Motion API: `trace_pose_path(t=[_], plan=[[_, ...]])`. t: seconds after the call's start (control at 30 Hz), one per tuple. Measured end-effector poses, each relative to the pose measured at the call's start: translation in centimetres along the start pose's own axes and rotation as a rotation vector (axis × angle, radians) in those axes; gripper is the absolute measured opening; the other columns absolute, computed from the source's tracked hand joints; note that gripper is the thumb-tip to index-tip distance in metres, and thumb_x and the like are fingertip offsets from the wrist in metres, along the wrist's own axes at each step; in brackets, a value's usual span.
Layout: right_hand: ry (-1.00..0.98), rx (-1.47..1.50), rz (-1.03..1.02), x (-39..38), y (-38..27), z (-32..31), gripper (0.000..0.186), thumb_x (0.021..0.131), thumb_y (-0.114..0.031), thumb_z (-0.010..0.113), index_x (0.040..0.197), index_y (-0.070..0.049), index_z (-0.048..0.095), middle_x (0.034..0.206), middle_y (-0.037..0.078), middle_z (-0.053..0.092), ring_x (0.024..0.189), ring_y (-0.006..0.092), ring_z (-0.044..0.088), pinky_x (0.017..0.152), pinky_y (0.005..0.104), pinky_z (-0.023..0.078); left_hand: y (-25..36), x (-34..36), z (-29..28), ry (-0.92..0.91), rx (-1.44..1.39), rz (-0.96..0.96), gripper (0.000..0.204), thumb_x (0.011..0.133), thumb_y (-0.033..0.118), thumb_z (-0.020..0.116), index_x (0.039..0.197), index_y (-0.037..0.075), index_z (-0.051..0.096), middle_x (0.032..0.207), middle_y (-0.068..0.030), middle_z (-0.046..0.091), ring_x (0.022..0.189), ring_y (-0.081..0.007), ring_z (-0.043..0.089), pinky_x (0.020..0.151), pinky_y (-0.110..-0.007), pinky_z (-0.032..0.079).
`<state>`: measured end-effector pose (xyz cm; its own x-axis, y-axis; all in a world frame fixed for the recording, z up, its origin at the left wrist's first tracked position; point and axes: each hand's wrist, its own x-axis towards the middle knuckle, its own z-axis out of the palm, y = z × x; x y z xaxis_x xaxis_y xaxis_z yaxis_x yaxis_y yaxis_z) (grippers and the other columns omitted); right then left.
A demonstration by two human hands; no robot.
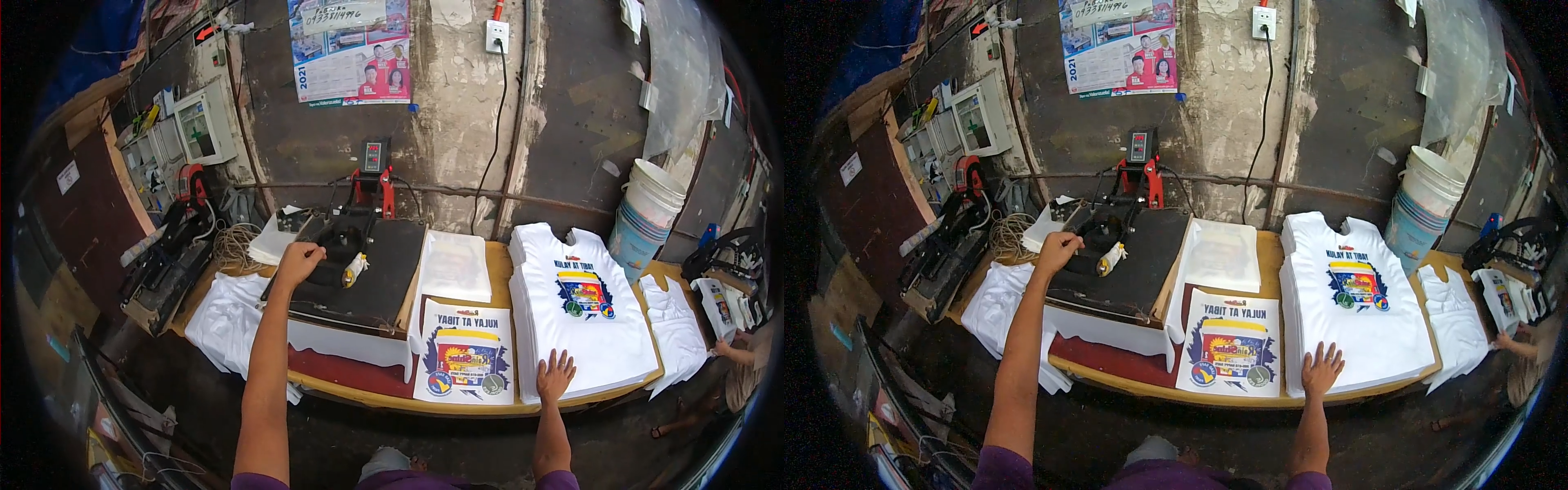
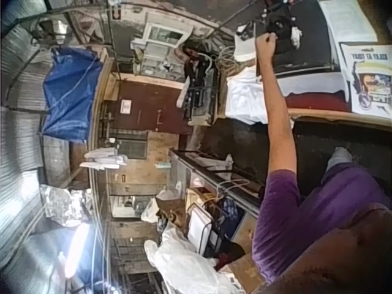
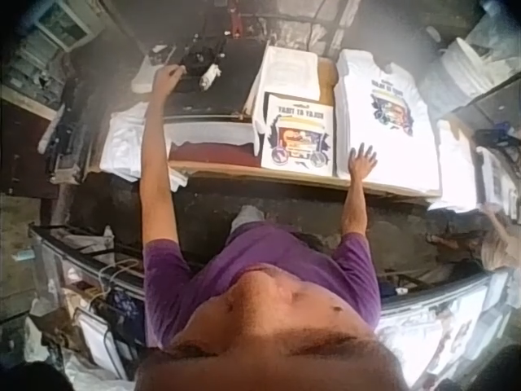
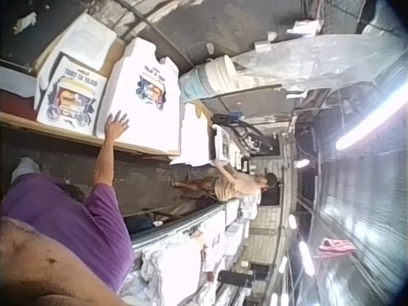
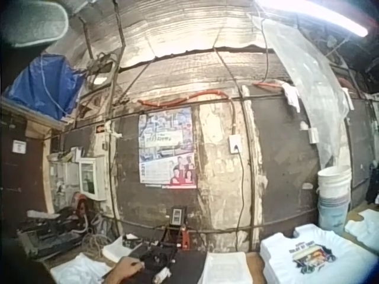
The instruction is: Operating a heat press machine to apply graphic transfers to white shirts.
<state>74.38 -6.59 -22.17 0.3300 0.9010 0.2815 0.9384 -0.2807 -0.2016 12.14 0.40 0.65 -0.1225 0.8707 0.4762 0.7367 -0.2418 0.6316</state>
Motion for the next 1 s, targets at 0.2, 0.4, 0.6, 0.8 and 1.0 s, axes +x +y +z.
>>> trace_pose_path(t=[0.2, 0.4, 0.6, 0.8, 1.0], plan=[[0.015, 0.011, -0.003, 0.2, 0.1, 0.3, 0.054, 0.093, -0.044, 0.042, 0.137, -0.015, 0.05, 0.148, 0.017, 0.035, 0.138, 0.0399, 0.027, 0.114, 0.0524, 0.013, 0.4, 0.0, -0.2, -0.012, 0.014, -0.015, 0.026, 0.083, 0.023, 0.063, 0.079, -0.001, 0.07, 0.064, -0.0144, 0.064, 0.06, -0.0192, 0.06, 0.061, -0.033, 0.045], [0.035, 0.014, -0.003, 0.1, 0.2, 0.6, 0.053, 0.092, -0.044, 0.043, 0.136, -0.015, 0.052, 0.148, 0.017, 0.036, 0.138, 0.0397, 0.028, 0.114, 0.0522, 0.013, -0.3, 0.2, 0.0, -0.006, 0.014, 0.002, 0.025, 0.083, 0.023, 0.063, 0.079, -0.001, 0.069, 0.064, -0.0149, 0.064, 0.06, -0.0193, 0.061, 0.061, -0.033, 0.045], [0.042, 0.007, 0.0, 0.1, 0.3, 0.6, 0.053, 0.093, -0.045, 0.043, 0.136, -0.016, 0.052, 0.148, 0.017, 0.036, 0.138, 0.0391, 0.027, 0.114, 0.0521, 0.014, 0.5, 0.1, -0.3, -0.029, 0.042, -0.005, 0.025, 0.084, 0.022, 0.062, 0.079, -0.001, 0.069, 0.061, -0.0136, 0.062, 0.057, -0.0173, 0.058, 0.058, -0.033, 0.044], [0.017, -0.001, 0.005, 0.2, 0.3, 0.5, 0.054, 0.093, -0.045, 0.042, 0.137, -0.016, 0.05, 0.149, 0.016, 0.035, 0.138, 0.0386, 0.027, 0.114, 0.052, 0.013, 0.5, 0.1, -0.2, -0.028, 0.02, -0.024, 0.024, 0.083, 0.022, 0.063, 0.078, -0.001, 0.069, 0.059, -0.0118, 0.06, 0.056, -0.0155, 0.055, 0.056, -0.032, 0.042], [0.001, -0.018, 0.01, 0.2, 0.3, 0.5, 0.055, 0.093, -0.046, 0.04, 0.138, -0.017, 0.049, 0.149, 0.016, 0.034, 0.139, 0.0384, 0.026, 0.114, 0.052, 0.013, 0.3, 0.1, 0.0, -0.018, 0.006, -0.015, 0.023, 0.084, 0.018, 0.063, 0.075, -0.003, 0.068, 0.062, -0.0061, 0.063, 0.061, -0.0103, 0.055, 0.061, -0.029, 0.043]])
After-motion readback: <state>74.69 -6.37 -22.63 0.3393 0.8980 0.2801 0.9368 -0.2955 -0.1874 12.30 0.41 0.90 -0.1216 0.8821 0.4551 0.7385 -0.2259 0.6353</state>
